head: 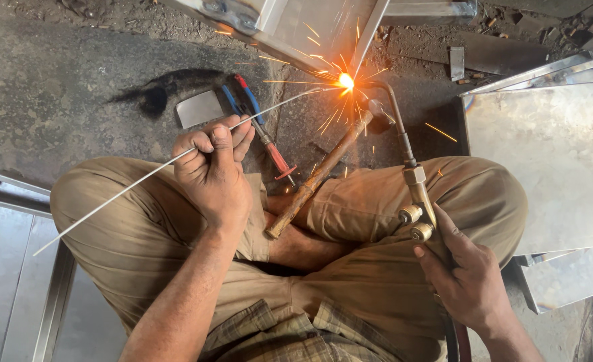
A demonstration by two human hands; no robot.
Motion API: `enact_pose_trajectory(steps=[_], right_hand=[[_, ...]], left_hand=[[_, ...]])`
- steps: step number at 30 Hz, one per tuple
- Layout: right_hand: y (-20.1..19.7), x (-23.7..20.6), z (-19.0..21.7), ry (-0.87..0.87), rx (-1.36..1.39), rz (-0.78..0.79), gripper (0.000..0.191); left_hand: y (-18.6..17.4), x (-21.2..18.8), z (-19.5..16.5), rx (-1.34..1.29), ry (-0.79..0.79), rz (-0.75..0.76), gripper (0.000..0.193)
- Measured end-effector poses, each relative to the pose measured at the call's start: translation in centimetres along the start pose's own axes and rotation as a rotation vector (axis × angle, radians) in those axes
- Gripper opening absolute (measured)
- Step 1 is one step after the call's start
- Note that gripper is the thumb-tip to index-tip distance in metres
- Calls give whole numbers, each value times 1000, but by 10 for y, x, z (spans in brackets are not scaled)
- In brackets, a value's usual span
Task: The person sits on the workshop floor holding a long metal rod in one hand and a gas torch in the other. They ignite the torch and repeatedly heat sections of the rod until it glows and sparks, working along the rod and near metal frames laid on the floor.
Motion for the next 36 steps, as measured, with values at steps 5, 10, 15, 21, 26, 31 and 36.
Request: enact_pose_trajectory(steps=[5, 10, 15, 21, 26, 31, 36], right_hand=[[0, -1, -1, 26, -10, -1, 72], [-2, -6, -8, 10, -60, -37, 68], [-36, -21, -15, 185, -306, 23, 60], [-58, -42, -13, -109, -372, -136, 60], [-32, -55, 7, -293, -587, -372, 52], [-23, -42, 22, -477, -774, -431, 38], [-7, -34, 17, -728, -591, -518, 40]], left_hand=[[-3, 2, 3, -34, 16, -7, 21], [1, 0, -17, 29, 107, 17, 21], [19, -16, -85, 481, 569, 278, 30], [15, -16, -89, 628, 856, 586, 23], [-17, -17, -71, 826, 384, 769, 26], [-19, -22, -68, 691, 270, 747, 21], [-20, -26, -68, 634, 219, 691, 17]])
Point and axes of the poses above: each hand's wrist, its own x-axis towards the middle knuckle, its own y-axis out of the palm, z = x × y, the point moved 1 cm from there along x, towards the middle knuckle, and after that the axes turned 14 degrees about -z, right-handed, at the moved point
